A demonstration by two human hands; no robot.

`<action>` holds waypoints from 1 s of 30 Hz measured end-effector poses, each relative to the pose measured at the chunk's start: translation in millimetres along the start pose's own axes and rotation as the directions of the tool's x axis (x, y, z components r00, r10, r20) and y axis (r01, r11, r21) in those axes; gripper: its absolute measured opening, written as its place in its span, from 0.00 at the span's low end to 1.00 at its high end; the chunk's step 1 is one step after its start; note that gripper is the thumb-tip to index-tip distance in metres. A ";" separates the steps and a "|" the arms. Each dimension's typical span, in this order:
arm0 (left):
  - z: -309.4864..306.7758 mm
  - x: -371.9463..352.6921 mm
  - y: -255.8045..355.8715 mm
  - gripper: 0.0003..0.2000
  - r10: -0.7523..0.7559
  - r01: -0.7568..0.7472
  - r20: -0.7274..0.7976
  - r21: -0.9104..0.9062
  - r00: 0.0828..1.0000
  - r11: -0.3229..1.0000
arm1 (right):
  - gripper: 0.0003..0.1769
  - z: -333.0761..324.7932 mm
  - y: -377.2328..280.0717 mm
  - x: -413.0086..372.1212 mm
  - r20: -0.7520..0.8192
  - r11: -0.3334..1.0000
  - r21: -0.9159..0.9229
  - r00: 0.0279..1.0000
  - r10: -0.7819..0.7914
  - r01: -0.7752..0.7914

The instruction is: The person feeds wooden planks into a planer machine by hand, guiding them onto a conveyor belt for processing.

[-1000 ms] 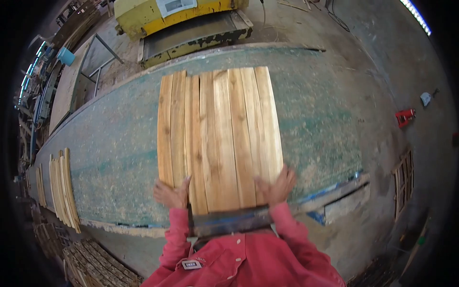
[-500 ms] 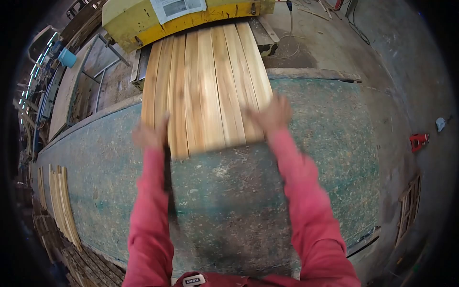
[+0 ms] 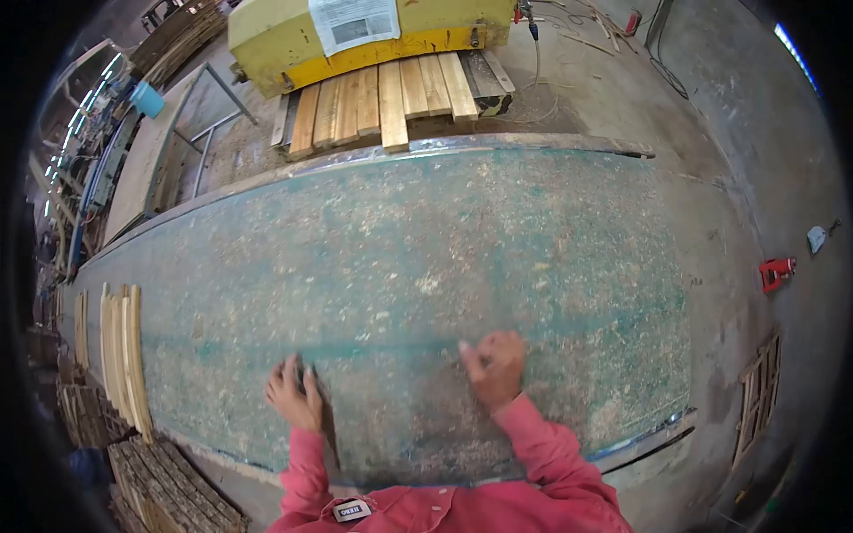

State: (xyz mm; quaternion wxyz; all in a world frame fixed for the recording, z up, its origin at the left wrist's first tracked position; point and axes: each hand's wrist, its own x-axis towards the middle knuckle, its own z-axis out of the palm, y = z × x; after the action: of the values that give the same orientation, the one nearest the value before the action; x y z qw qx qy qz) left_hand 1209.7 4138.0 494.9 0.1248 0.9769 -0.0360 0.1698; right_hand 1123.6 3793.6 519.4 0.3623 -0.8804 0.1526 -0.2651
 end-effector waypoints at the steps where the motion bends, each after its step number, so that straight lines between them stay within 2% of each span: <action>1: -19.4 -32.3 -6.6 0.21 -0.052 0.052 0.034 -0.011 0.998 0.999 | 0.17 -0.7 -17.2 -29.5 0.036 0.998 0.064 0.999 0.007 -0.009; 5: -65.6 -126.0 -27.7 0.20 -0.174 0.184 0.096 -0.109 0.980 0.977 | 0.16 15.1 -64.4 -107.9 0.213 0.950 0.308 0.970 -0.114 0.044; 8: -87.9 -160.1 -31.9 0.20 -0.237 0.245 0.059 -0.251 0.970 0.937 | 0.16 21.8 -99.4 -137.9 0.344 0.912 0.385 0.895 -0.284 0.142; 9: -91.7 -166.7 -37.7 0.20 -0.242 0.254 0.079 -0.364 0.967 0.896 | 0.16 22.1 -106.6 -145.2 0.394 0.899 0.401 0.853 -0.343 0.176; 11: -99.6 -180.4 -47.7 0.19 -0.194 0.203 0.060 -0.330 0.979 0.922 | 0.17 25.7 -119.8 -154.5 0.489 0.869 0.432 0.746 -0.452 0.243; 14: -115.2 -197.2 -62.4 0.17 -0.161 0.167 0.048 -0.351 0.986 0.921 | 0.17 29.2 -139.0 -171.2 0.484 0.850 0.439 0.721 -0.496 0.291; 16: -120.3 -209.9 -80.8 0.16 -0.159 0.153 0.011 -0.339 0.987 0.928 | 0.18 32.0 -149.4 -185.3 0.472 0.868 0.423 0.755 -0.456 0.260; 19: -131.1 -231.3 -118.4 0.15 -0.194 0.187 0.026 -0.419 0.981 0.889 | 0.18 44.4 -163.8 -212.9 0.462 0.905 0.353 0.797 -0.389 0.237; 22: -138.3 -257.9 -182.2 0.15 -0.174 0.172 0.040 -0.475 0.984 0.863 | 0.17 78.2 -186.3 -249.5 0.433 0.926 0.299 0.832 -0.347 0.231; 24: -149.2 -273.5 -226.3 0.15 -0.165 0.143 -0.003 -0.475 0.986 0.868 | 0.16 98.9 -213.9 -277.3 0.447 0.947 0.250 0.843 -0.299 0.203; 25: -154.4 -281.0 -249.9 0.14 -0.158 0.128 -0.024 -0.476 0.987 0.870 | 0.20 110.3 -238.6 -289.9 0.474 0.954 0.268 0.844 -0.251 0.134; 28: -170.1 -307.4 -324.2 0.13 -0.196 0.133 -0.067 -0.519 0.978 0.844 | 0.21 158.8 -297.9 -336.1 0.526 0.925 0.350 0.786 -0.325 0.148; 30: -189.5 -326.0 -369.9 0.12 -0.268 0.229 -0.013 -0.484 0.963 0.845 | 0.22 190.0 -335.0 -370.2 0.585 0.904 0.387 0.710 -0.392 0.181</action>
State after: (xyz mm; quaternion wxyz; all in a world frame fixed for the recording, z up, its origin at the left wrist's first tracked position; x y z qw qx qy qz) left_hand 883.9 4553.0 470.9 0.3843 0.9044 0.0551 0.1769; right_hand 958.0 4301.4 515.0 0.4758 -0.8637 -0.1652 -0.0163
